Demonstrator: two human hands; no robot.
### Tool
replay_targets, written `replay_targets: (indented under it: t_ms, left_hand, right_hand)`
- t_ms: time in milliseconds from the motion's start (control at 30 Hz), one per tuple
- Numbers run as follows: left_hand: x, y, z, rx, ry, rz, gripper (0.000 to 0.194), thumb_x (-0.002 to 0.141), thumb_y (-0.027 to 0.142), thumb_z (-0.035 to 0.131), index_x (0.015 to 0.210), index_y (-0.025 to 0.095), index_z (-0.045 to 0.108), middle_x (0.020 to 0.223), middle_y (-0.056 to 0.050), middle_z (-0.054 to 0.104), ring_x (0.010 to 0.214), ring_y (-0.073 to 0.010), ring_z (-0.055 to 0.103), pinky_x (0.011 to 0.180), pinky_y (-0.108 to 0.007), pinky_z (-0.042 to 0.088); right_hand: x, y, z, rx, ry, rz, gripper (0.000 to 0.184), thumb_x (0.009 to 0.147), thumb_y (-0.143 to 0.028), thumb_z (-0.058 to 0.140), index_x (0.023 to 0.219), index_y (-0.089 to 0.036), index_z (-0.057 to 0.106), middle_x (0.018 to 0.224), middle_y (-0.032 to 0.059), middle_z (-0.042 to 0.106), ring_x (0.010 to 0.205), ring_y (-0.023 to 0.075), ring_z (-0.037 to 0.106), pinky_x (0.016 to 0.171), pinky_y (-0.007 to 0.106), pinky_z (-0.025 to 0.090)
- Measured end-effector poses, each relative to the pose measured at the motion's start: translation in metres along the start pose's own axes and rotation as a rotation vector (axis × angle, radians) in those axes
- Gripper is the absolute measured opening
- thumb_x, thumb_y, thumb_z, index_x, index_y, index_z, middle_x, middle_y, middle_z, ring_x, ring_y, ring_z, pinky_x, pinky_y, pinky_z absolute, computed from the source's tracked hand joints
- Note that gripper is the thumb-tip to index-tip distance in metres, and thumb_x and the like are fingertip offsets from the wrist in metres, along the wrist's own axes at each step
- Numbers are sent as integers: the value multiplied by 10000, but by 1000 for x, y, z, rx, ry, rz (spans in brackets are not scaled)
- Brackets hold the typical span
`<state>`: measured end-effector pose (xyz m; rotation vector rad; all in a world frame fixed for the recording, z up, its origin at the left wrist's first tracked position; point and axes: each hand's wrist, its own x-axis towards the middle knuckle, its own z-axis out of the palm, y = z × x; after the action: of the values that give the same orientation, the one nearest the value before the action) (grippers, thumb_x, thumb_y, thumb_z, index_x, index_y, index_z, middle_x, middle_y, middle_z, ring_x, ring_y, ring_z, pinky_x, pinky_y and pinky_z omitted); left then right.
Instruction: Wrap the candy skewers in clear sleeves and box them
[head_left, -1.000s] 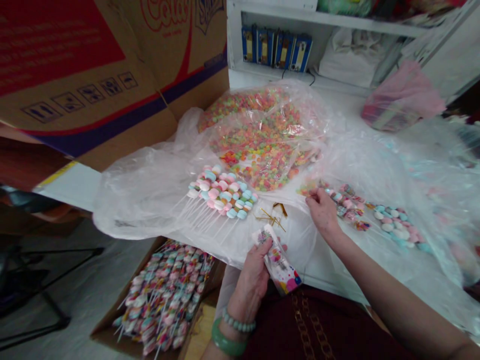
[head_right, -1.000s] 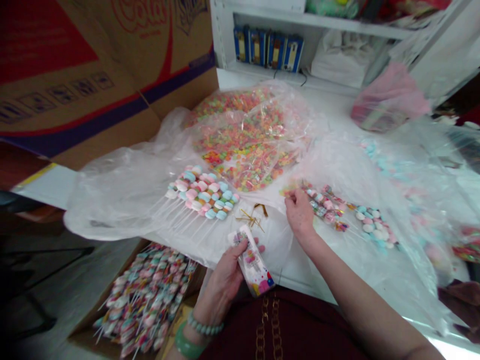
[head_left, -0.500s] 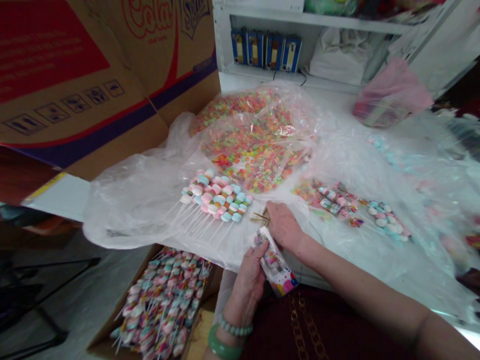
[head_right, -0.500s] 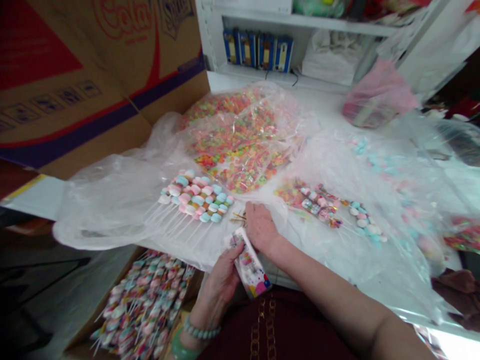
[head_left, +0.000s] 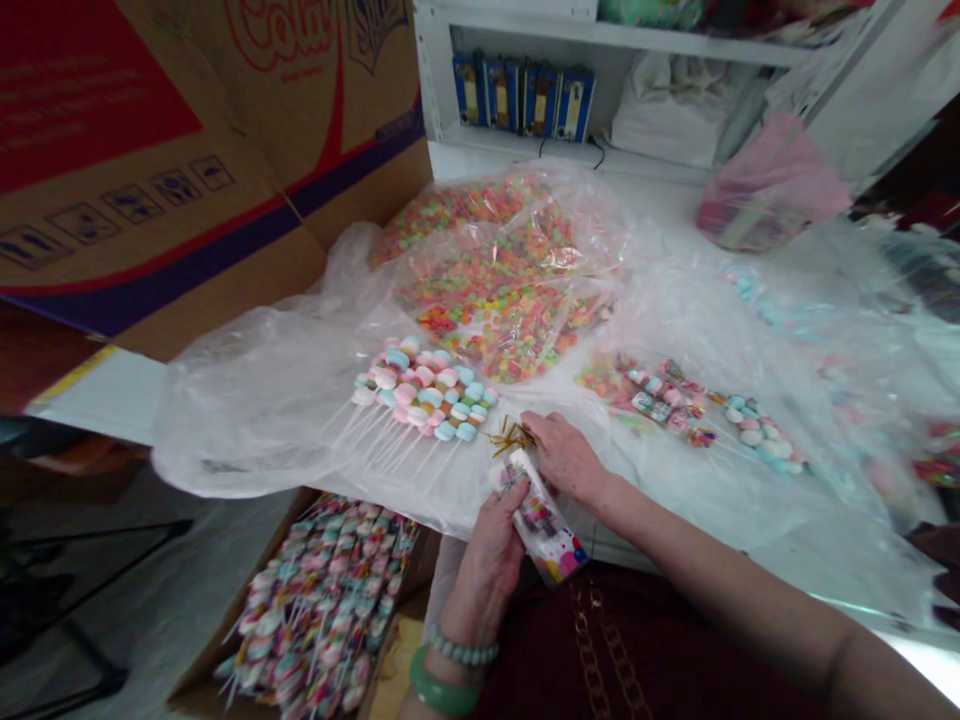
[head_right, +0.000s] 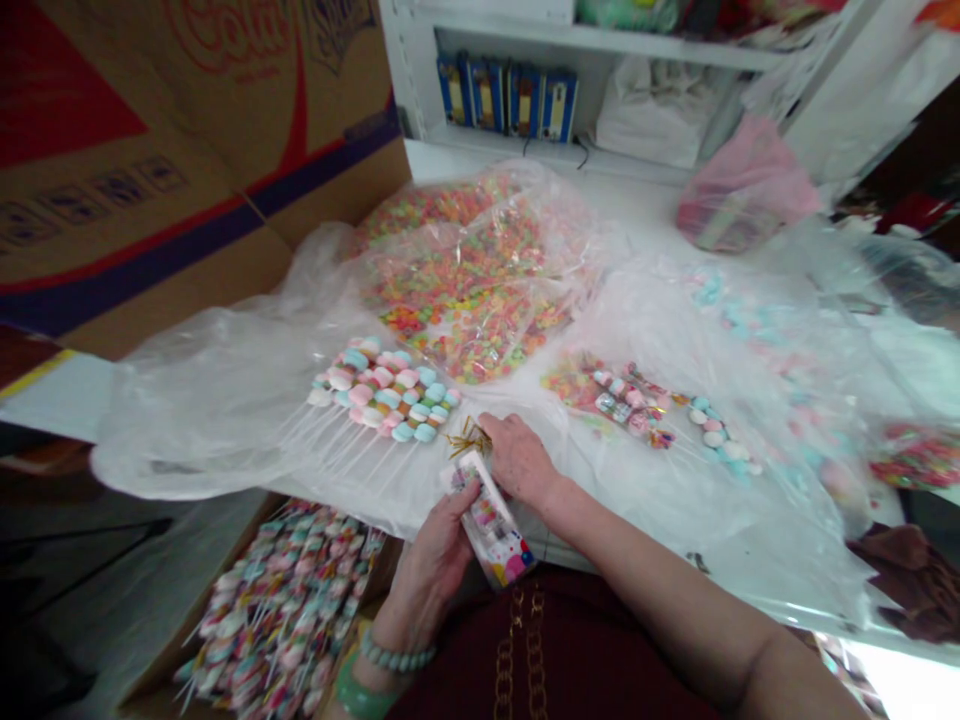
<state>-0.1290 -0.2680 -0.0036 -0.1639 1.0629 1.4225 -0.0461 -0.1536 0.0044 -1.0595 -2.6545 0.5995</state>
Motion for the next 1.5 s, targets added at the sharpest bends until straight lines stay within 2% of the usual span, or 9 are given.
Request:
replay_targets:
  t_ms: [133, 433, 633, 800, 1000, 1133, 1300, 1400, 1500]
  left_hand:
    - [-3, 3, 2, -1, 54, -58, 216, 756, 211, 679, 946, 116, 645, 829, -80, 708, 703, -191, 678, 661, -303, 552]
    - [-12, 32, 14, -148, 90, -149, 181, 839, 244, 594, 988, 143, 615, 890, -90, 704, 852, -266, 680, 809, -467, 533]
    - [-15, 50, 30, -54, -3, -115, 203, 864, 295, 561, 930, 120, 639, 918, -136, 702, 886, -274, 674, 823, -453, 527]
    - [13, 43, 51, 53, -32, -214, 113, 839, 193, 589, 898, 105, 628, 893, -117, 704, 830, -261, 688, 804, -443, 538]
    - [35, 70, 54, 113, 61, -45, 46, 824, 173, 606, 829, 129, 619, 737, -76, 701, 686, -249, 688, 715, -451, 561]
    - [31, 82, 61, 98, 117, 45, 53, 828, 108, 580, 794, 122, 617, 682, -55, 681, 604, -184, 661, 649, -346, 574]
    - [30, 59, 81, 149, 70, 7, 51, 797, 82, 600, 774, 115, 630, 670, -40, 673, 555, -139, 629, 582, -265, 556]
    - [30, 41, 92, 211, -23, -30, 32, 764, 95, 623, 774, 111, 648, 666, -46, 678, 567, -143, 626, 577, -256, 540]
    - [29, 26, 99, 247, -104, 21, 64, 693, 115, 686, 743, 102, 648, 655, -44, 664, 551, -137, 603, 552, -240, 505]
  right_hand:
    - [-9, 14, -7, 86, 144, 53, 415, 856, -73, 347, 1226, -108, 533, 1122, 134, 636, 1019, 212, 556, 904, 345, 447]
    - [-76, 67, -10, -70, -2, -179, 438, 849, -30, 382, 1248, -100, 548, 1365, 175, 488, 1289, 222, 404, 1065, 450, 355]
    - [-83, 79, -7, 8, -13, -185, 490, 853, -23, 381, 1313, -128, 510, 1402, 154, 458, 1335, 197, 361, 1071, 419, 364]
    - [-84, 78, -6, 37, 24, -171, 484, 866, -44, 397, 1323, -163, 505, 1416, 135, 445, 1343, 195, 352, 1069, 438, 368]
    - [-88, 79, -2, 52, 31, -165, 492, 870, -27, 370, 1325, -158, 503, 1414, 132, 449, 1344, 188, 349, 1074, 425, 361]
    - [-89, 78, -3, 59, 42, -151, 500, 854, -14, 362, 1314, -144, 511, 1409, 144, 451, 1342, 192, 349, 1066, 435, 364]
    - [-87, 70, -21, 206, 99, -105, 357, 872, -84, 387, 1115, -162, 637, 1310, 142, 553, 1244, 203, 478, 1015, 422, 419]
    - [-80, 55, -35, 395, 158, 82, 273, 888, -197, 426, 1067, -186, 632, 1144, 95, 654, 1069, 195, 595, 921, 365, 473]
    - [-68, 36, -34, 583, 119, 305, 241, 841, -287, 508, 1047, -198, 596, 798, -7, 667, 732, 157, 619, 671, 277, 486]
